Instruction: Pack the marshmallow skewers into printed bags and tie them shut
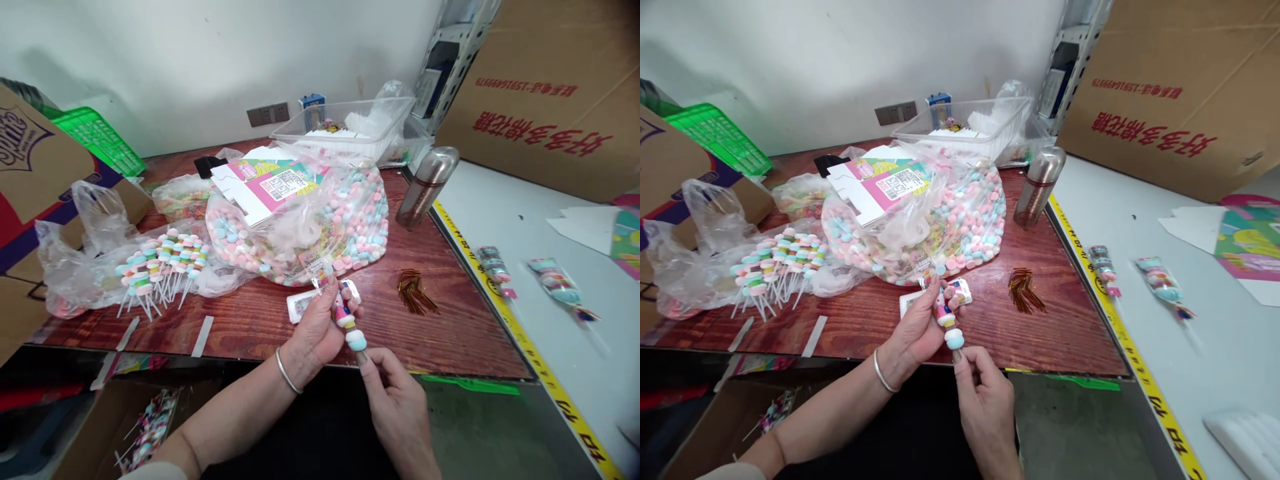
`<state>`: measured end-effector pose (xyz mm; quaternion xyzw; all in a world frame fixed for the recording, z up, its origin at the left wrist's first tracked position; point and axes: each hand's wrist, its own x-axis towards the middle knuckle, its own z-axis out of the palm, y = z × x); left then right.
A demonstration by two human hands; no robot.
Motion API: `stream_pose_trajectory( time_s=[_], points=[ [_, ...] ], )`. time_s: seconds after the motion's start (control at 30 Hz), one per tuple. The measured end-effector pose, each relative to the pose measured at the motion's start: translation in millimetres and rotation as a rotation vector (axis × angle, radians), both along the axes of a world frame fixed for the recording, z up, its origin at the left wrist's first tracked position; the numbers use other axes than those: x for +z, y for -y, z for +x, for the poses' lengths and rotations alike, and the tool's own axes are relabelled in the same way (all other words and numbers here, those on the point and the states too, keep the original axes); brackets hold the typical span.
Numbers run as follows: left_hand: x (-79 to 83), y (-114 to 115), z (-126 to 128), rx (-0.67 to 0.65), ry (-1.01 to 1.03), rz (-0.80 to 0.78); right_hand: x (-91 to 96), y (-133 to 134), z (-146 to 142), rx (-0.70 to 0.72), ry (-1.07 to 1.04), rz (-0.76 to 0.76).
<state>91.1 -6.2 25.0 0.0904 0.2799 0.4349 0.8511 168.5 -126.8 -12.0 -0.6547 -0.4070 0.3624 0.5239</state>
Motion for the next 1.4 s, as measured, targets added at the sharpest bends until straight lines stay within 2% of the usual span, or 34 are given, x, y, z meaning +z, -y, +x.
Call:
stream_pose_trajectory(
  time_s=[0.1,0.17,0.3,0.37,0.43,0.5,0.63,0.7,0.73,0.8,0.9,0.97,1.03,1.1,1.2,1.3,1.4],
  points=[
    [-5.2,8,-5,-0.029,0.048,0.012,0.1,-5,-5,0.071,-0.436,-0.127],
    [-8.5,16,-7,-0.07,0.075,0.014,-1.9,-10,-9,0.09,-0.642,-0.166],
    [-12.9,24,-11,-0.156,0.04,0.003,-2.9,-20,-17,0.027,-0.743,-0.123],
    [-12.7,20,-14,-0.134,0.004,-0.002,-1.1,-22,-18,0.026,-0.706,-0.117],
    [-10.8,12,-18,-0.053,-0.013,0.004,0.8,-20,-16,0.054,-0.582,-0.134],
    [-8.4,3,-22,0.032,-0.007,0.023,0.9,-15,-12,0.06,-0.322,-0.116],
    [-5.8,-6,-24,0.05,0.04,0.018,-5.8,-5,-7,-0.017,0.4,0.148],
    [-5.9,-6,-23,0.041,0.06,0.011,-8.7,-2,-8,-0.031,0.604,0.256],
    [-6.1,-5,-22,0.033,0.069,0.014,-9.0,-2,-9,-0.011,0.613,0.271],
    [-6.2,-3,-21,0.018,0.089,0.029,-7.8,-1,-12,0.062,0.455,0.216],
    [-6.6,3,-16,-0.004,0.097,0.046,-5.9,-4,-17,0.111,0.013,0.01],
    [-8.1,10,-12,-0.018,0.072,0.047,-6.6,-8,-19,0.087,-0.286,-0.067],
    [-11.1,19,-8,-0.051,0.031,0.042,-7.8,-14,-21,0.028,-0.548,-0.072],
    [-14.5,25,-6,-0.104,-0.009,0.024,-8.3,-19,-21,-0.038,-0.724,-0.072],
    [-16.6,22,-7,-0.096,-0.032,0.015,-8.5,-22,-17,-0.049,-0.791,-0.085],
    [-13.5,9,-11,0.016,-0.024,0.04,-10.0,-19,-11,-0.004,-0.733,-0.098],
    [-10.2,-4,-14,0.038,-0.002,0.036,-10.9,-15,-7,0.059,-0.686,-0.123]
  ],
)
